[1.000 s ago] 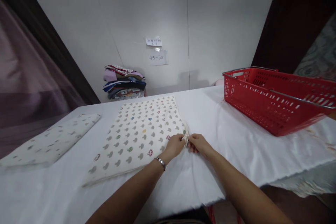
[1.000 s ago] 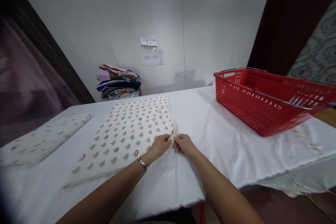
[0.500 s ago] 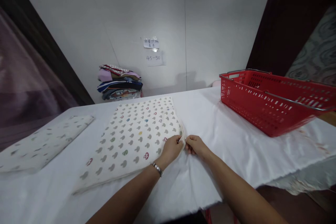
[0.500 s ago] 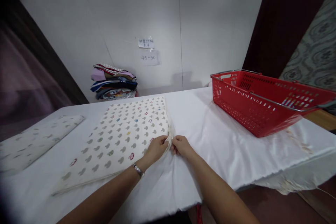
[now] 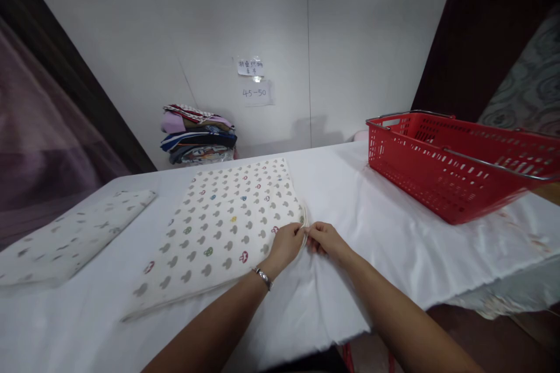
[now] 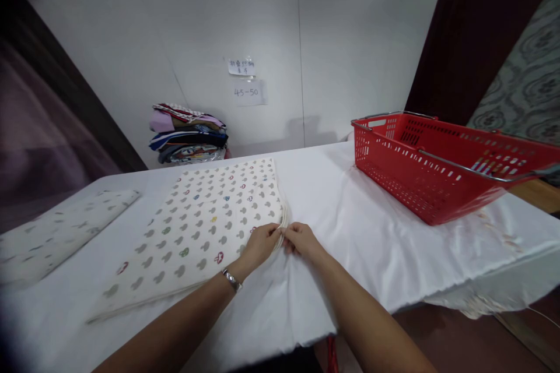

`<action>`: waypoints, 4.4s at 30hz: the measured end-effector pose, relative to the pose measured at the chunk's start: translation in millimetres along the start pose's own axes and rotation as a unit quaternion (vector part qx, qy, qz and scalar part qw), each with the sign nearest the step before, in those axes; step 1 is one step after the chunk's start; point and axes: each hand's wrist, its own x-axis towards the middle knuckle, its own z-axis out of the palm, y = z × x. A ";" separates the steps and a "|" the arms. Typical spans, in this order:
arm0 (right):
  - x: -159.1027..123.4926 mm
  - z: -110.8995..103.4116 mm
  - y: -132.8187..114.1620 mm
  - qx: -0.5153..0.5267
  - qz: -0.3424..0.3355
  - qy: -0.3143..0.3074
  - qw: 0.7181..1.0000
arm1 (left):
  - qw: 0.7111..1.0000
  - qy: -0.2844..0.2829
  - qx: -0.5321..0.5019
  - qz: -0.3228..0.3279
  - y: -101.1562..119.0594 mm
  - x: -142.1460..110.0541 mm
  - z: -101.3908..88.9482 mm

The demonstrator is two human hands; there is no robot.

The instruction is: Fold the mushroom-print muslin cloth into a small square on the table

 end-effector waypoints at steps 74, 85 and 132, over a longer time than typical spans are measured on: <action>-0.7 -1.3 -1.4 0.023 0.039 0.007 0.999 | 0.984 -0.035 0.154 0.083 -1.8 -0.8 -2.8; -0.1 -1.4 -2.5 -0.009 0.048 0.004 0.999 | 0.995 -0.079 0.047 0.042 -4.3 1.8 -7.9; 6.1 -7.2 7.5 0.012 0.039 0.003 0.999 | 0.953 -0.023 0.294 0.065 13.7 -1.6 1.3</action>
